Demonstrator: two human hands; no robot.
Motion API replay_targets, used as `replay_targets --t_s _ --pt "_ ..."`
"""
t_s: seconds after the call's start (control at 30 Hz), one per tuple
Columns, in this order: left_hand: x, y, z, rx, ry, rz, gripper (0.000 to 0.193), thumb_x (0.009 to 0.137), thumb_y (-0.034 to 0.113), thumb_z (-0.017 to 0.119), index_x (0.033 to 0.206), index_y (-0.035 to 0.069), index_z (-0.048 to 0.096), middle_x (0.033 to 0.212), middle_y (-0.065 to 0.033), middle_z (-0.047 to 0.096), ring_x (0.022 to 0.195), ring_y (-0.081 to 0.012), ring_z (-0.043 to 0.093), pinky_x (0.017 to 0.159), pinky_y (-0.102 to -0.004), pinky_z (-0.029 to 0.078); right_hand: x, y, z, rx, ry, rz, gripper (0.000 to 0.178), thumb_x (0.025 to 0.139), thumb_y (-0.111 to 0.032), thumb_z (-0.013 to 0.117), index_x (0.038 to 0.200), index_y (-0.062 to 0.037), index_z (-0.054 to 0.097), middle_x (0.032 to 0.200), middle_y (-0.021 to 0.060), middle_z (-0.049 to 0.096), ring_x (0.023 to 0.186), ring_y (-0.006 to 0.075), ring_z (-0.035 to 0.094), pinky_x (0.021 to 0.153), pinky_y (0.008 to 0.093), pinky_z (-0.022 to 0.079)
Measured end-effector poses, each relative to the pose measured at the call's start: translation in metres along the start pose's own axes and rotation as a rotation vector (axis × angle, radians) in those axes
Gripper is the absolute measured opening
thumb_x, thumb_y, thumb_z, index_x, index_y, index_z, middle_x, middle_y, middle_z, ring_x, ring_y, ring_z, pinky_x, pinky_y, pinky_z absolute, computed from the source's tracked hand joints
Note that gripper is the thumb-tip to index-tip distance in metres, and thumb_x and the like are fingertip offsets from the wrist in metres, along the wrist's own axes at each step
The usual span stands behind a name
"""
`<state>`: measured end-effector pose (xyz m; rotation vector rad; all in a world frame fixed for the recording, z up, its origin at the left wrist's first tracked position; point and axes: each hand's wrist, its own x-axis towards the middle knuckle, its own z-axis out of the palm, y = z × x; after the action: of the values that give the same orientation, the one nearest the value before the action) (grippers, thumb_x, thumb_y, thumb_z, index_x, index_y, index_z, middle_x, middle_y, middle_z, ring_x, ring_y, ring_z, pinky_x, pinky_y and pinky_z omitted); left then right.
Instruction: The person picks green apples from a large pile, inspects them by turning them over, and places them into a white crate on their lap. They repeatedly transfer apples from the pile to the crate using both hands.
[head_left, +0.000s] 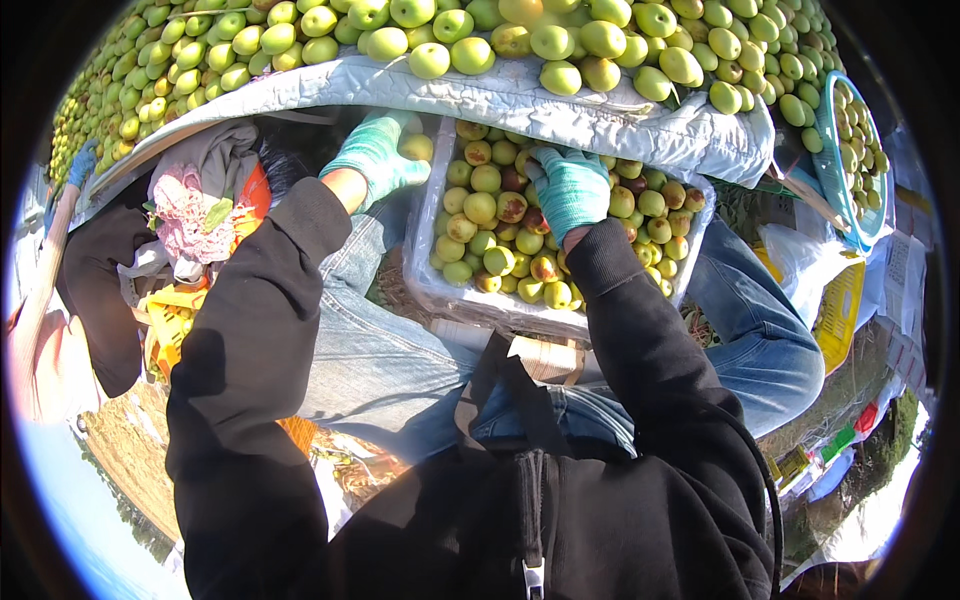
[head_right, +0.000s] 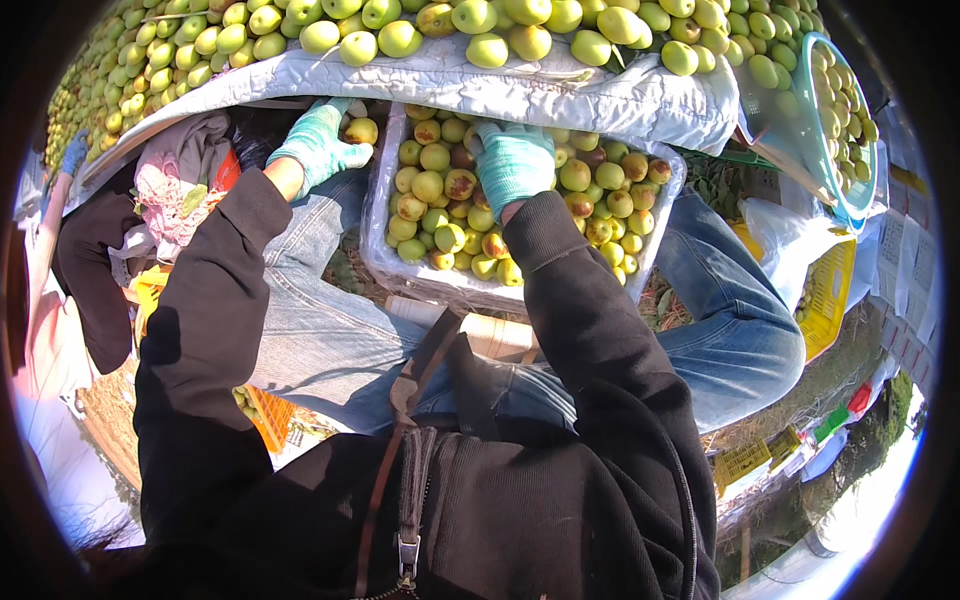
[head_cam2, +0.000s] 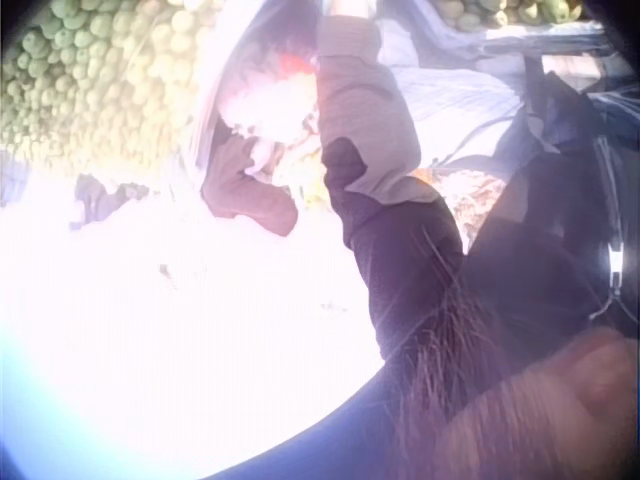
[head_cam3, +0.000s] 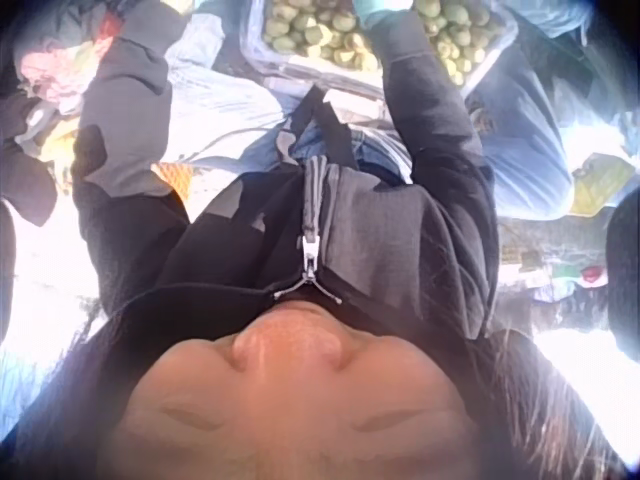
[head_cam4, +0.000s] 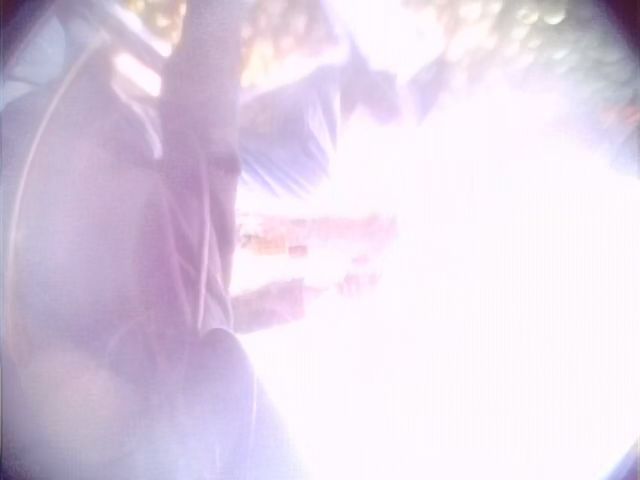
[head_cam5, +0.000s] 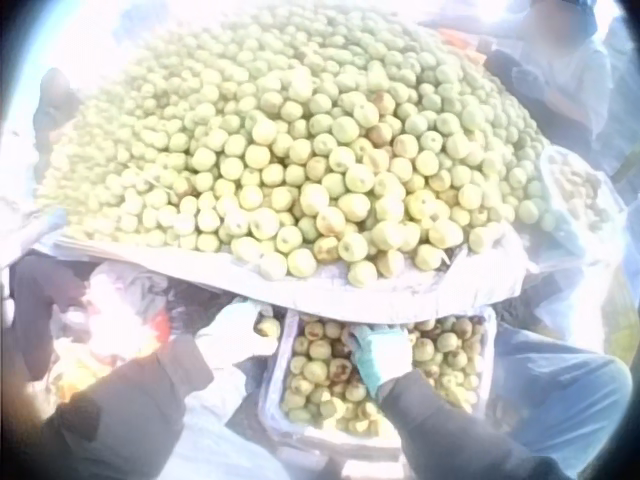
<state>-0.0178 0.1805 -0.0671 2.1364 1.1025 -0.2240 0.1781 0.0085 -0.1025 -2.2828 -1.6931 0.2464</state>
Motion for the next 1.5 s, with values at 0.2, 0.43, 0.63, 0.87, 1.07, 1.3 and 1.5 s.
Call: replay_targets --t_s 0.2,0.43,0.63,0.87,1.07,1.3,1.5 --pt "0.007 -0.033 0.024 -0.239 0.037 0.145 0.055 0.067 0.004 0.077 0.115 0.004 0.053 0.107 -0.0076 0.056 0.095 -0.0179 0.058 0.084 -0.029 0.05 0.034 -0.049 0.003 0.091 -0.307 0.111 0.044 0.081 -0.036 0.065 0.114 -0.0078 0.059 0.109 0.0163 0.064 0.1 0.0317 0.061 0.086 0.0417 0.049" --pt "0.008 -0.028 0.029 -0.258 0.097 0.118 0.059 0.065 0.008 0.081 0.117 0.004 0.055 0.109 -0.0087 0.06 0.097 -0.0196 0.061 0.089 -0.0297 0.05 0.058 -0.081 0.017 -0.014 -0.492 0.327 0.058 0.081 -0.033 0.068 0.126 -0.0027 0.049 0.123 0.0177 0.058 0.112 0.0323 0.057 0.093 0.0423 0.047" --pt "0.015 -0.026 0.033 -0.242 0.061 0.023 0.061 0.067 0.013 0.08 0.121 0.003 0.054 0.111 -0.0106 0.062 0.099 -0.0207 0.062 0.089 -0.0295 0.049 0.061 -0.088 0.018 0.111 -0.524 0.486 0.056 0.082 -0.026 0.065 0.13 -0.0029 0.046 0.127 0.0184 0.056 0.117 0.0319 0.055 0.096 0.0474 0.044" --pt "0.02 -0.034 0.048 -0.381 0.031 0.054 0.057 0.068 0.01 0.079 0.117 0.001 0.053 0.108 -0.0117 0.062 0.097 -0.021 0.062 0.087 -0.0299 0.049 0.06 -0.083 0.013 0.127 -0.533 0.417 0.068 0.075 -0.029 0.072 0.13 0.0012 0.045 0.128 0.0215 0.053 0.117 0.0327 0.054 0.096 0.0395 0.044" --pt "0.015 -0.012 0.061 -0.108 0.117 0.098 0.058 0.065 0.023 0.08 0.115 0.005 0.056 0.115 -0.0154 0.056 0.106 -0.0321 0.056 0.094 -0.0384 0.046 0.014 -0.061 0.002 0.748 -0.08 0.566 0.054 0.074 -0.022 0.076 0.113 0.0051 0.051 0.102 0.0191 0.063 0.09 0.0243 0.064 0.078 0.0326 0.052" --pt "0.016 -0.002 0.083 -0.334 0.108 0.129 0.051 0.071 0.01 0.078 0.117 0.008 0.057 0.114 -0.0136 0.056 0.096 -0.0269 0.06 0.086 -0.035 0.05 -0.043 -0.029 -0.048 1.73 -0.266 0.824 0.036 0.089 -0.012 0.057 0.121 0.001 0.048 0.106 0.0081 0.058 0.095 0.0196 0.061 0.079 0.0328 0.054" --pt "-0.001 0.02 0.047 -0.038 -0.036 0.151 0.044 0.078 0.02 0.071 0.119 0.009 0.058 0.116 -0.0154 0.056 0.097 -0.0302 0.06 0.085 -0.0373 0.05 -0.016 -0.009 -0.13 2.044 -0.461 0.773 0.033 0.086 -0.014 0.056 0.116 -0.003 0.054 0.104 0.0137 0.059 0.083 0.0222 0.057 0.063 0.0306 0.048"
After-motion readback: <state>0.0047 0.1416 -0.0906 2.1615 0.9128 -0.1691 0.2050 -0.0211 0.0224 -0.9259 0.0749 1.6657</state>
